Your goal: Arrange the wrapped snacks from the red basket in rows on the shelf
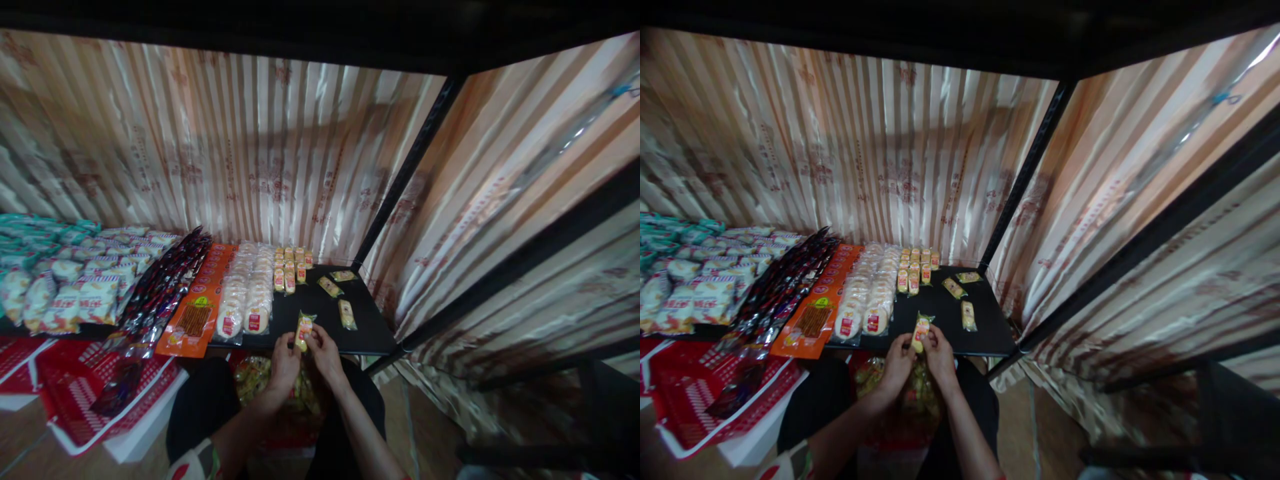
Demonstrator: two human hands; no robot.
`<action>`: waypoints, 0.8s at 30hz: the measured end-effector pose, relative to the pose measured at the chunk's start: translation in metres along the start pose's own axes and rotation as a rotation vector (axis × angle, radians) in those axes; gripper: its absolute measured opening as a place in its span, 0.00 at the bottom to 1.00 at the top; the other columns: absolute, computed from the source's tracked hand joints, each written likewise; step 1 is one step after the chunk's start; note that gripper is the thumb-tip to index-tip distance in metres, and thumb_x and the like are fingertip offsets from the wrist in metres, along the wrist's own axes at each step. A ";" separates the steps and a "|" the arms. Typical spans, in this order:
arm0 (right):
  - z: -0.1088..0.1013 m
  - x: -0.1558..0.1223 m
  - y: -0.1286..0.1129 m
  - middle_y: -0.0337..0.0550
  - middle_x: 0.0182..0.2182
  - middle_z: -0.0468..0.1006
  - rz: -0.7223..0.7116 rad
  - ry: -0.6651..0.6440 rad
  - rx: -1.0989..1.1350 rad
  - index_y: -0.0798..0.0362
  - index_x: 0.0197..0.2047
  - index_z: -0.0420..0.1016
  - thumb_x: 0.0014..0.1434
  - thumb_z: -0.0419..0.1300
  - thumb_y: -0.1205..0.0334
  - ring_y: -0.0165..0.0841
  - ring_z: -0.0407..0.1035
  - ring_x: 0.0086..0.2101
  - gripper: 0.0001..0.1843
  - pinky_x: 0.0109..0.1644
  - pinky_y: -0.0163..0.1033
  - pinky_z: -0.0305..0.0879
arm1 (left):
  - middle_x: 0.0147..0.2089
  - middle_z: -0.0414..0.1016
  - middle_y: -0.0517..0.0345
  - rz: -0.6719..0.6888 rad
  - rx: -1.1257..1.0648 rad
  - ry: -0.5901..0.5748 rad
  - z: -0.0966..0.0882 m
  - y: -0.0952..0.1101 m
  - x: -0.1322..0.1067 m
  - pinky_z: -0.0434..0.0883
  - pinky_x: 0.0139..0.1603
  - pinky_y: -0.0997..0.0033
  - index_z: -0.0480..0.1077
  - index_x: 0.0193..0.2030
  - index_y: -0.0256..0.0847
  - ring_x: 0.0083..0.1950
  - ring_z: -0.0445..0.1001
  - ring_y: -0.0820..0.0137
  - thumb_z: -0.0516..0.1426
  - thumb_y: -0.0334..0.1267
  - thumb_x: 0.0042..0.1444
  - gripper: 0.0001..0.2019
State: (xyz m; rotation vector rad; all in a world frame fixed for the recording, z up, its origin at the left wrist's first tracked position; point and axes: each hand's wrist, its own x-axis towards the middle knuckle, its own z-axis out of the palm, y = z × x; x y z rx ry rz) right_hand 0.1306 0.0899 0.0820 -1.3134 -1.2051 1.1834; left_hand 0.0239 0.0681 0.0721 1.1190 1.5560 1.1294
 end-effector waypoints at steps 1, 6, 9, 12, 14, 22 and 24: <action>0.000 0.003 0.000 0.42 0.31 0.77 -0.003 0.004 -0.007 0.54 0.44 0.68 0.46 0.59 0.52 0.33 0.71 0.29 0.22 0.34 0.37 0.67 | 0.42 0.71 0.51 0.036 0.056 0.015 0.000 0.002 0.002 0.66 0.43 0.72 0.67 0.42 0.37 0.39 0.70 0.72 0.50 0.30 0.48 0.13; -0.002 0.018 -0.001 0.44 0.33 0.77 -0.040 0.049 -0.076 0.54 0.45 0.67 0.47 0.58 0.52 0.35 0.72 0.33 0.23 0.37 0.39 0.68 | 0.42 0.68 0.52 0.075 0.120 0.009 0.004 0.016 0.011 0.66 0.43 0.74 0.68 0.43 0.37 0.36 0.69 0.73 0.49 0.27 0.48 0.15; -0.002 0.027 -0.001 0.45 0.34 0.77 -0.072 0.098 -0.120 0.53 0.45 0.67 0.47 0.57 0.54 0.35 0.72 0.34 0.22 0.40 0.39 0.68 | 0.42 0.67 0.51 0.055 0.109 0.023 0.007 0.026 0.018 0.66 0.43 0.74 0.69 0.42 0.37 0.36 0.68 0.72 0.49 0.27 0.48 0.14; 0.001 0.034 -0.001 0.46 0.36 0.77 -0.105 0.149 -0.122 0.52 0.44 0.66 0.47 0.58 0.55 0.35 0.72 0.37 0.20 0.42 0.40 0.68 | 0.43 0.67 0.50 0.041 0.128 0.055 0.012 0.033 0.028 0.65 0.47 0.73 0.69 0.42 0.37 0.42 0.68 0.70 0.50 0.28 0.49 0.14; 0.002 0.040 0.000 0.46 0.36 0.77 -0.109 0.156 -0.110 0.52 0.43 0.65 0.47 0.58 0.56 0.35 0.72 0.37 0.19 0.41 0.40 0.69 | 0.44 0.67 0.51 0.031 0.141 0.073 0.016 0.034 0.035 0.64 0.49 0.72 0.70 0.41 0.39 0.45 0.67 0.69 0.50 0.29 0.50 0.13; -0.001 0.073 0.008 0.48 0.38 0.75 -0.108 0.162 -0.171 0.53 0.44 0.65 0.47 0.56 0.58 0.35 0.72 0.38 0.19 0.43 0.41 0.69 | 0.45 0.68 0.47 -0.022 0.231 0.043 0.032 0.040 0.065 0.64 0.48 0.70 0.68 0.46 0.37 0.44 0.69 0.67 0.48 0.33 0.54 0.14; -0.002 0.082 0.011 0.48 0.38 0.75 -0.109 0.157 -0.177 0.54 0.44 0.64 0.48 0.55 0.58 0.35 0.71 0.38 0.19 0.43 0.42 0.68 | 0.46 0.67 0.45 -0.032 0.240 0.032 0.036 0.042 0.072 0.64 0.49 0.70 0.67 0.48 0.36 0.45 0.69 0.67 0.48 0.33 0.54 0.16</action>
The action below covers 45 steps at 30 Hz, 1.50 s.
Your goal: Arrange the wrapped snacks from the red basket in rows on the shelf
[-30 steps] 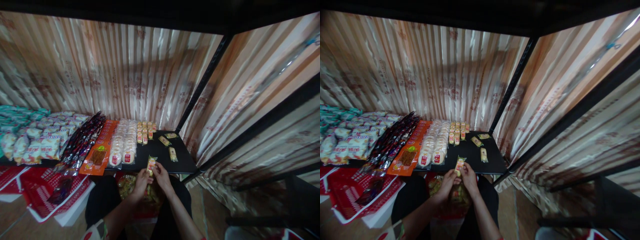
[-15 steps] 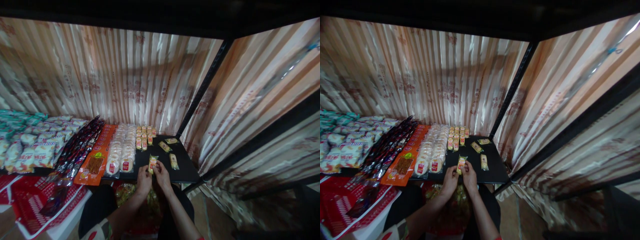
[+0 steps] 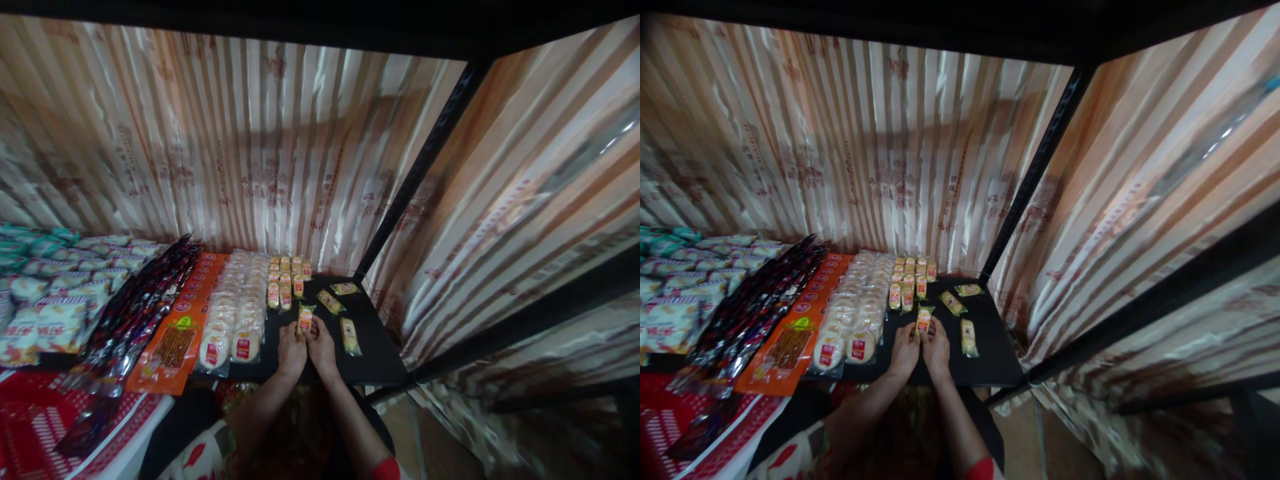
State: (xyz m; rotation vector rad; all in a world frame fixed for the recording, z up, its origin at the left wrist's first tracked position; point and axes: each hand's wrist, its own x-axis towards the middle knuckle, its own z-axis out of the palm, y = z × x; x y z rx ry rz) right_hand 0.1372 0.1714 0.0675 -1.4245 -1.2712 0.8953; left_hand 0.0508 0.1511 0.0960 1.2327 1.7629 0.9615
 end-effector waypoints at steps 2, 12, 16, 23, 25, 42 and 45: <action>0.001 0.010 0.004 0.49 0.38 0.75 0.003 0.003 -0.002 0.55 0.45 0.64 0.48 0.55 0.58 0.35 0.71 0.37 0.20 0.44 0.42 0.68 | 0.47 0.67 0.44 0.008 0.005 -0.015 0.003 0.003 0.007 0.63 0.50 0.69 0.66 0.49 0.35 0.47 0.68 0.66 0.47 0.33 0.54 0.16; 0.011 0.057 0.012 0.48 0.39 0.75 -0.013 0.067 -0.061 0.53 0.47 0.65 0.49 0.53 0.57 0.35 0.71 0.38 0.21 0.44 0.43 0.67 | 0.53 0.66 0.43 0.051 -0.018 0.005 0.013 0.020 0.037 0.59 0.57 0.70 0.65 0.50 0.33 0.54 0.64 0.66 0.47 0.29 0.53 0.18; 0.014 0.067 0.006 0.46 0.38 0.76 -0.017 0.083 -0.110 0.53 0.46 0.67 0.49 0.53 0.58 0.35 0.71 0.37 0.20 0.44 0.42 0.66 | 0.54 0.66 0.46 0.041 -0.036 0.030 0.016 0.022 0.046 0.57 0.58 0.69 0.66 0.49 0.36 0.56 0.64 0.66 0.47 0.29 0.52 0.17; 0.019 0.076 0.000 0.46 0.37 0.77 0.004 0.076 -0.177 0.53 0.46 0.68 0.48 0.53 0.61 0.36 0.71 0.39 0.20 0.45 0.42 0.65 | 0.54 0.66 0.45 0.092 -0.013 0.027 0.015 0.019 0.052 0.56 0.60 0.69 0.65 0.50 0.34 0.57 0.63 0.66 0.46 0.29 0.52 0.18; 0.020 0.077 0.000 0.45 0.37 0.77 -0.007 0.075 -0.187 0.52 0.46 0.69 0.48 0.53 0.61 0.36 0.71 0.38 0.20 0.45 0.42 0.65 | 0.55 0.65 0.46 0.115 -0.034 0.034 0.016 0.017 0.053 0.56 0.60 0.69 0.65 0.50 0.34 0.57 0.62 0.66 0.46 0.29 0.52 0.18; 0.024 0.084 0.002 0.44 0.40 0.76 -0.103 0.038 -0.292 0.51 0.49 0.69 0.50 0.53 0.54 0.38 0.69 0.40 0.23 0.45 0.41 0.65 | 0.59 0.62 0.46 0.178 -0.038 0.076 0.017 0.005 0.054 0.53 0.63 0.65 0.64 0.52 0.34 0.61 0.58 0.66 0.46 0.29 0.51 0.20; 0.025 0.084 -0.003 0.43 0.37 0.77 -0.106 0.011 -0.280 0.51 0.51 0.68 0.51 0.52 0.54 0.37 0.71 0.37 0.24 0.43 0.40 0.65 | 0.60 0.58 0.47 0.192 -0.032 0.123 0.016 0.004 0.052 0.54 0.63 0.68 0.62 0.54 0.35 0.62 0.57 0.67 0.45 0.28 0.51 0.21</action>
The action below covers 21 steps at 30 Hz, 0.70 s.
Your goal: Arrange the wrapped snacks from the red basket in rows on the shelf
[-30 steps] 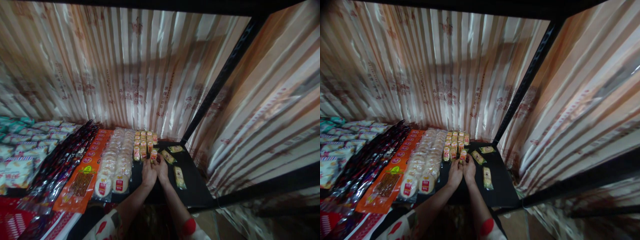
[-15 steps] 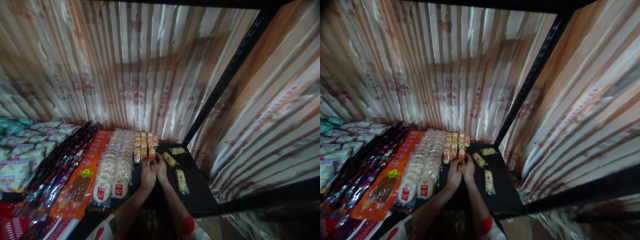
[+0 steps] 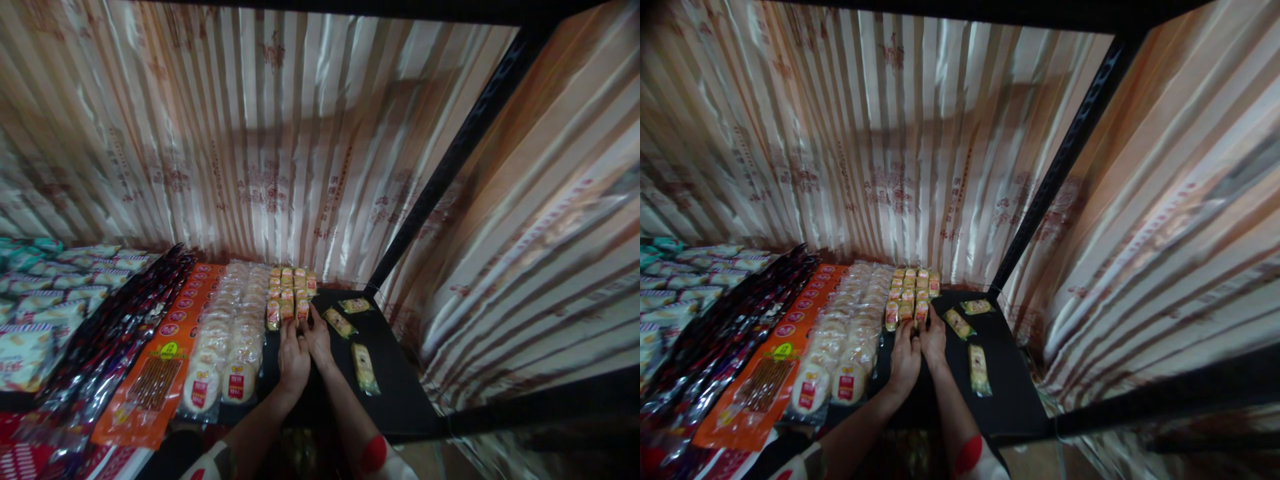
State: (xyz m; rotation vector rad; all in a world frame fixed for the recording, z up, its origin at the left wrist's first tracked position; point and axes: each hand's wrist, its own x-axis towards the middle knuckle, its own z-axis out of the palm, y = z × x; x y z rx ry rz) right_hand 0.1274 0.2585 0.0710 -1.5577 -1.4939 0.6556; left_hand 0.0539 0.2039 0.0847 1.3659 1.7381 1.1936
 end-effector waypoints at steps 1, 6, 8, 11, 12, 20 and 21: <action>0.000 0.000 -0.001 0.43 0.36 0.77 -0.004 -0.011 0.001 0.51 0.52 0.67 0.51 0.52 0.55 0.36 0.71 0.36 0.24 0.43 0.40 0.65 | 0.61 0.57 0.47 0.012 -0.003 0.010 0.000 -0.001 -0.001 0.54 0.63 0.69 0.61 0.54 0.35 0.62 0.56 0.67 0.45 0.28 0.51 0.22; 0.002 0.002 0.002 0.46 0.42 0.75 -0.048 -0.029 -0.024 0.52 0.52 0.67 0.53 0.51 0.56 0.36 0.69 0.40 0.24 0.47 0.41 0.63 | 0.63 0.53 0.47 0.031 -0.015 0.058 0.001 -0.005 0.000 0.52 0.63 0.70 0.59 0.56 0.34 0.64 0.53 0.67 0.45 0.28 0.51 0.23; 0.003 0.002 0.004 0.46 0.45 0.74 -0.069 -0.004 -0.051 0.52 0.52 0.67 0.53 0.50 0.56 0.37 0.67 0.44 0.23 0.50 0.42 0.61 | 0.62 0.55 0.48 0.033 -0.018 0.065 0.002 -0.008 0.001 0.52 0.64 0.70 0.60 0.55 0.35 0.64 0.53 0.67 0.46 0.29 0.51 0.23; 0.007 0.001 0.008 0.48 0.47 0.73 -0.103 0.035 -0.105 0.54 0.51 0.68 0.55 0.48 0.55 0.38 0.65 0.47 0.23 0.53 0.43 0.58 | 0.62 0.56 0.48 0.043 0.006 0.082 0.004 -0.011 0.003 0.54 0.63 0.68 0.60 0.55 0.35 0.63 0.55 0.67 0.46 0.27 0.50 0.23; 0.008 0.001 0.008 0.49 0.47 0.73 -0.111 0.042 -0.123 0.55 0.51 0.68 0.55 0.47 0.55 0.38 0.65 0.48 0.23 0.53 0.43 0.58 | 0.61 0.57 0.48 0.046 0.018 0.090 0.004 -0.012 0.003 0.55 0.62 0.68 0.60 0.55 0.34 0.62 0.56 0.67 0.45 0.27 0.50 0.23; 0.016 -0.001 0.010 0.50 0.47 0.73 -0.119 0.072 -0.167 0.56 0.51 0.68 0.58 0.44 0.53 0.38 0.64 0.47 0.24 0.53 0.44 0.57 | 0.60 0.58 0.46 0.072 0.062 0.105 0.006 -0.017 0.006 0.56 0.62 0.67 0.61 0.53 0.33 0.62 0.57 0.68 0.45 0.27 0.50 0.22; 0.017 -0.001 0.010 0.50 0.47 0.73 -0.113 0.078 -0.170 0.55 0.51 0.68 0.58 0.44 0.53 0.38 0.64 0.47 0.24 0.53 0.43 0.57 | 0.61 0.58 0.46 0.074 0.056 0.099 0.006 -0.018 0.006 0.57 0.62 0.67 0.61 0.53 0.33 0.61 0.57 0.68 0.45 0.27 0.50 0.22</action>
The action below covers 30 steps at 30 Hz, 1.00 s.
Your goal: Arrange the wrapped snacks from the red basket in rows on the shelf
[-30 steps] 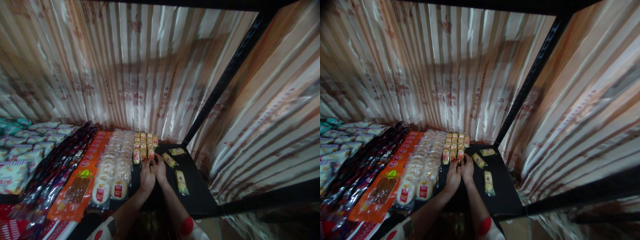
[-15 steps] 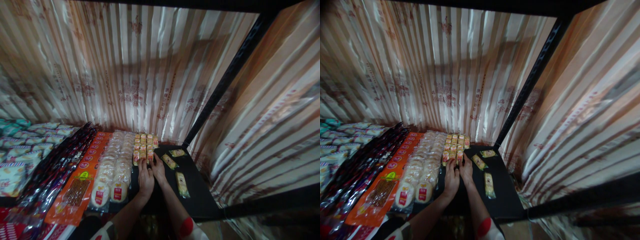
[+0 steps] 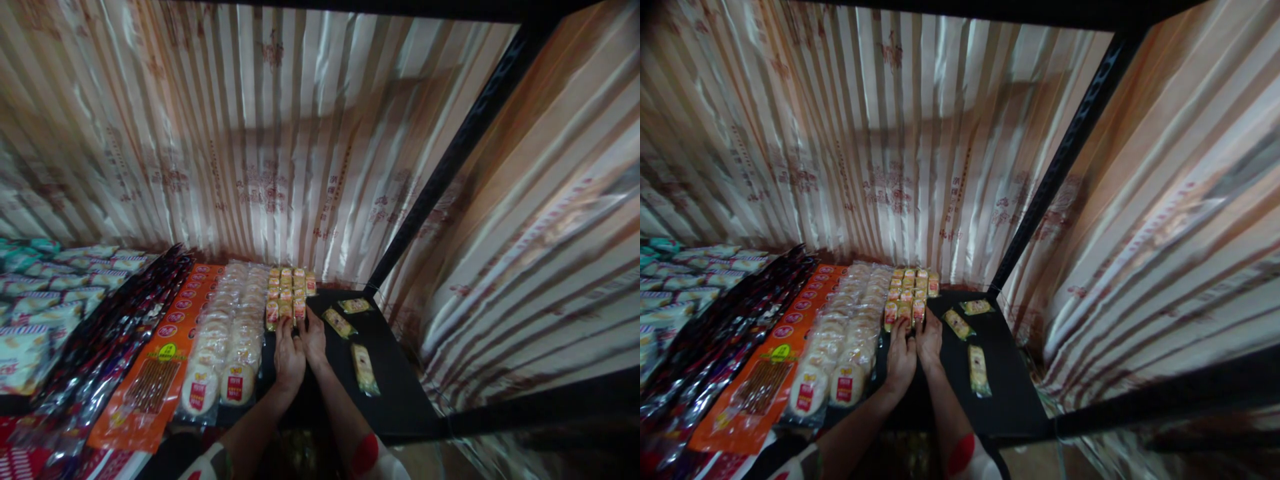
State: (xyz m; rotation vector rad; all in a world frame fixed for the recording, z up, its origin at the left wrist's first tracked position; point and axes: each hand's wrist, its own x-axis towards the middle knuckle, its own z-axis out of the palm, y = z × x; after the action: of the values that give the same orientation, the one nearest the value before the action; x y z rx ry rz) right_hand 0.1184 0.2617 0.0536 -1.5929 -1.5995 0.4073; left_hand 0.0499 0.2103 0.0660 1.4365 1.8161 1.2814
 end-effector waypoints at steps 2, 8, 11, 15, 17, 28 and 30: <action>0.001 0.000 0.000 0.50 0.46 0.73 0.000 0.006 -0.006 0.55 0.51 0.68 0.58 0.44 0.53 0.38 0.64 0.47 0.24 0.52 0.43 0.57 | 0.61 0.57 0.45 0.007 -0.011 -0.009 0.000 -0.002 0.000 0.58 0.61 0.65 0.60 0.53 0.33 0.61 0.58 0.67 0.45 0.26 0.50 0.22; 0.003 0.000 0.003 0.50 0.45 0.74 -0.020 -0.009 -0.035 0.56 0.51 0.67 0.59 0.44 0.55 0.37 0.65 0.46 0.23 0.52 0.42 0.57 | 0.61 0.57 0.44 0.005 -0.006 -0.015 0.000 -0.004 0.000 0.58 0.61 0.65 0.60 0.54 0.32 0.61 0.58 0.66 0.45 0.27 0.50 0.22; 0.003 0.000 0.003 0.51 0.45 0.74 -0.020 0.006 -0.047 0.57 0.51 0.68 0.59 0.44 0.55 0.37 0.65 0.46 0.23 0.52 0.42 0.57 | 0.61 0.56 0.43 0.000 -0.016 -0.027 -0.001 -0.002 0.000 0.61 0.59 0.66 0.60 0.53 0.32 0.58 0.62 0.67 0.45 0.27 0.50 0.22; 0.003 0.000 0.001 0.50 0.44 0.74 -0.031 0.012 -0.056 0.56 0.52 0.67 0.59 0.43 0.55 0.37 0.65 0.45 0.23 0.52 0.42 0.57 | 0.60 0.57 0.45 0.009 -0.031 -0.018 -0.003 -0.001 0.002 0.64 0.57 0.66 0.61 0.53 0.33 0.54 0.66 0.68 0.45 0.26 0.49 0.22; 0.003 0.000 0.000 0.49 0.43 0.75 -0.021 0.018 -0.068 0.56 0.51 0.68 0.59 0.43 0.55 0.37 0.65 0.44 0.23 0.51 0.42 0.58 | 0.60 0.58 0.46 0.011 -0.047 -0.005 -0.003 -0.002 0.003 0.65 0.55 0.67 0.61 0.53 0.34 0.51 0.68 0.69 0.45 0.26 0.49 0.22; 0.007 -0.004 -0.002 0.50 0.46 0.72 0.052 0.047 -0.093 0.57 0.52 0.67 0.59 0.43 0.54 0.39 0.62 0.47 0.25 0.51 0.41 0.57 | 0.57 0.64 0.47 0.119 0.042 0.075 -0.005 -0.009 0.000 0.56 0.62 0.60 0.64 0.52 0.34 0.61 0.58 0.66 0.45 0.26 0.49 0.22; 0.007 -0.005 -0.003 0.50 0.47 0.72 0.069 0.042 -0.086 0.58 0.53 0.66 0.59 0.43 0.53 0.39 0.61 0.47 0.25 0.52 0.41 0.57 | 0.59 0.62 0.48 0.128 0.077 0.098 -0.005 -0.010 -0.003 0.54 0.63 0.57 0.64 0.53 0.35 0.63 0.55 0.64 0.45 0.25 0.49 0.23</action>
State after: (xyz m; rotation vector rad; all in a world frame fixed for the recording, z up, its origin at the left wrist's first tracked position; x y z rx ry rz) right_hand 0.1107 0.2591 0.0505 -1.7147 -1.5517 0.3430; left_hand 0.0421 0.2053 0.0588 1.5795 1.8820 1.3798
